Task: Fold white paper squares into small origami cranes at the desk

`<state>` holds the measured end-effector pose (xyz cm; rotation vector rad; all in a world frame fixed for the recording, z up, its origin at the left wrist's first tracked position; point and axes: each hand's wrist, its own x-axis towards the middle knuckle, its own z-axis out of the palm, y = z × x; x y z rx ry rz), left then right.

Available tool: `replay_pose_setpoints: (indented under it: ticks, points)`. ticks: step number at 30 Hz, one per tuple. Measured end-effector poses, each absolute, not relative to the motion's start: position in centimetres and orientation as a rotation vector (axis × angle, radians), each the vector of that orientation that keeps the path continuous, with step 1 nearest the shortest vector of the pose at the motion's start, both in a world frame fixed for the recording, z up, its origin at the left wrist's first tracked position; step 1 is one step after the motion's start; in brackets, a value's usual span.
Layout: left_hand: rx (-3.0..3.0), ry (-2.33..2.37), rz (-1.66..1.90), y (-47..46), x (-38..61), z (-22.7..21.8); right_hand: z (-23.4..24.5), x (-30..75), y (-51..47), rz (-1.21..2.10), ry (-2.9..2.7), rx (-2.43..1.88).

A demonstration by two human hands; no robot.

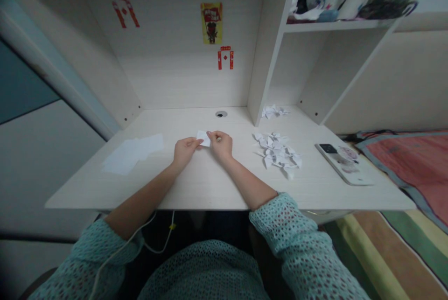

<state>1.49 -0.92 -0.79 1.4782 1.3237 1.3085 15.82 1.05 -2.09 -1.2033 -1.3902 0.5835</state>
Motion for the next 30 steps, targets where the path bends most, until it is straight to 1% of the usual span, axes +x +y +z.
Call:
replay_pose_setpoints:
  ticks: [4,6,10,14,19,27,30]
  points:
    - [1.603,1.375,1.278,-0.7,1.0,-1.2,-1.6,16.1,0.7,0.344,-1.514,-1.18]
    - [1.632,1.377,1.232,-0.7,0.9,-1.3,-1.4,16.2,0.6,0.305,-1.565,-1.151]
    - [1.521,1.282,1.248,-0.8,1.0,-1.3,-1.1,16.1,0.7,0.43,-1.534,-1.102]
    - [1.366,1.194,1.272,-0.8,1.1,-0.9,-1.0,15.4,0.7,0.675,-1.498,-1.056]
    - [1.354,1.174,1.301,-0.7,0.8,-0.4,-1.3,14.8,0.9,0.937,-1.443,-0.994]
    - [1.251,1.164,1.273,-0.8,1.1,-0.6,-2.0,14.6,1.3,0.996,-1.309,-0.989]
    - [1.258,1.173,1.296,-0.6,0.8,-0.8,-1.9,14.8,1.2,0.931,-1.373,-1.008]
